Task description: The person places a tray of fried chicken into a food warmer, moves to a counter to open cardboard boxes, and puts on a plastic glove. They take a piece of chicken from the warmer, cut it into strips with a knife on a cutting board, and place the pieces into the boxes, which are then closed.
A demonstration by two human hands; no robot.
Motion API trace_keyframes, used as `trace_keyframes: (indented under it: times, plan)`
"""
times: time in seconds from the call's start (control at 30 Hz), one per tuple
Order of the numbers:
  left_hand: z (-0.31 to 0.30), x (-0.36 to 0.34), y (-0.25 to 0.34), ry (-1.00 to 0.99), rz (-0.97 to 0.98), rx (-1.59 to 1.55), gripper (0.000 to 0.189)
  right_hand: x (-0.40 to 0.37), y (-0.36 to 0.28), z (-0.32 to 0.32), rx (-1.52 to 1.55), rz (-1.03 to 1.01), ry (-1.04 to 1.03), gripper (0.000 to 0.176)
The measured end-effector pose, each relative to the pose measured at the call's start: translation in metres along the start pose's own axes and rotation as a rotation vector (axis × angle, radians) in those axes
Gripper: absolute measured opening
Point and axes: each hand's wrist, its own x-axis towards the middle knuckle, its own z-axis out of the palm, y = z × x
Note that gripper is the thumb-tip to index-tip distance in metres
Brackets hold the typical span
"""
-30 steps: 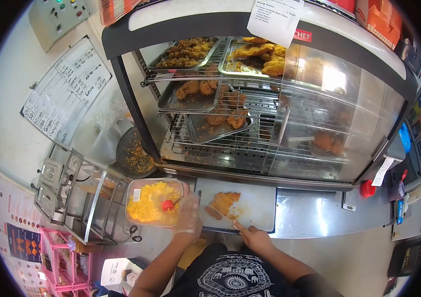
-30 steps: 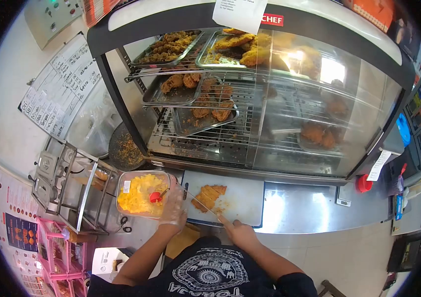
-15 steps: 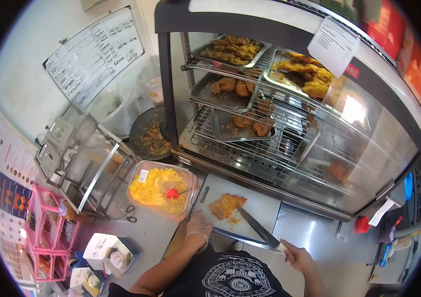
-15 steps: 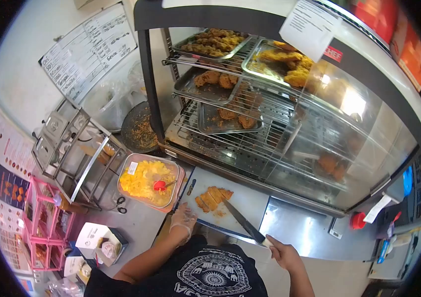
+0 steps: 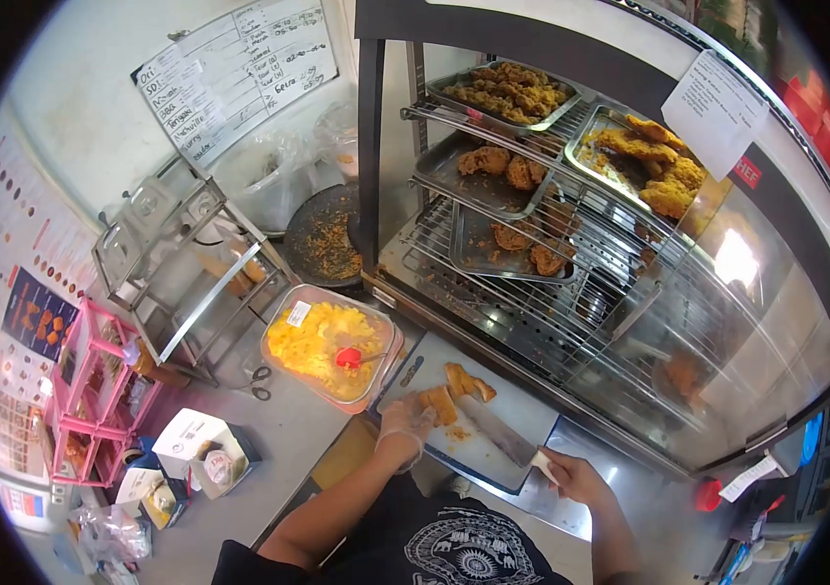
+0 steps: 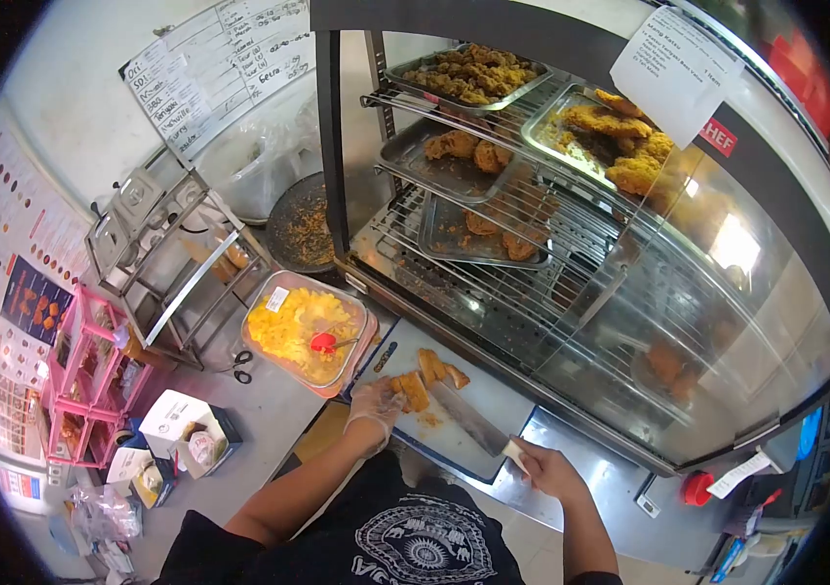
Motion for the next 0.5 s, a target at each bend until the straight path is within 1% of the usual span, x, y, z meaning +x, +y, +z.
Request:
trace_keyframes:
  times: [0.03,0.07,0.13,0.2,0.23,0.27,0.3,0.33,0.37,0.4,0.43,0.47,0.5]
  plan:
    - [0.005,0.001,0.002,0.031,-0.019,-0.042,0.045,0.009,-0.001,-0.003,0.043,-0.009,-0.031,0.043]
    - [0.007,0.000,0.004,0.045,-0.024,-0.003,0.047,0.017,0.001,-0.005,0.087,-0.019,-0.060,0.043]
    - [-0.012,-0.008,0.045,0.067,-0.032,0.073,0.049,0.028,0.005,-0.008,0.107,-0.005,-0.100,0.043]
    - [0.001,-0.007,0.036,0.117,-0.005,-0.006,0.055,0.035,0.003,-0.007,0.131,0.015,-0.139,0.042]
    - [0.006,-0.008,0.033,0.144,0.007,-0.045,0.058,0.040,0.011,-0.001,0.102,0.007,-0.112,0.042]
    - [0.011,-0.009,0.030,0.103,-0.048,0.013,0.065,0.039,0.016,0.003,0.086,-0.005,-0.097,0.042]
    - [-0.003,-0.016,0.059,0.060,-0.104,0.071,0.073,0.036,0.021,0.007,0.071,-0.015,-0.082,0.042]
    - [-0.007,-0.019,0.076,0.015,-0.159,0.127,0.081,0.033,0.027,0.013,0.056,-0.025,-0.067,0.042]
    - [0.003,-0.021,0.074,0.080,-0.106,0.197,0.087,0.029,0.035,0.022,0.123,-0.011,-0.059,0.042]
    - [0.018,-0.026,0.067,0.143,-0.050,0.268,0.093,0.025,0.040,0.030,0.095,-0.029,-0.040,0.043]
    - [0.029,-0.030,0.061,0.202,0.010,0.338,0.099,0.025,0.052,0.038,0.137,-0.065,-0.065,0.043]
    - [0.038,-0.033,0.053,0.206,0.064,0.330,0.101,0.030,0.062,0.045,0.178,-0.101,-0.090,0.044]
    - [0.043,-0.037,0.047,0.211,0.116,0.323,0.102,0.032,0.061,0.048,0.182,-0.091,-0.094,0.044]
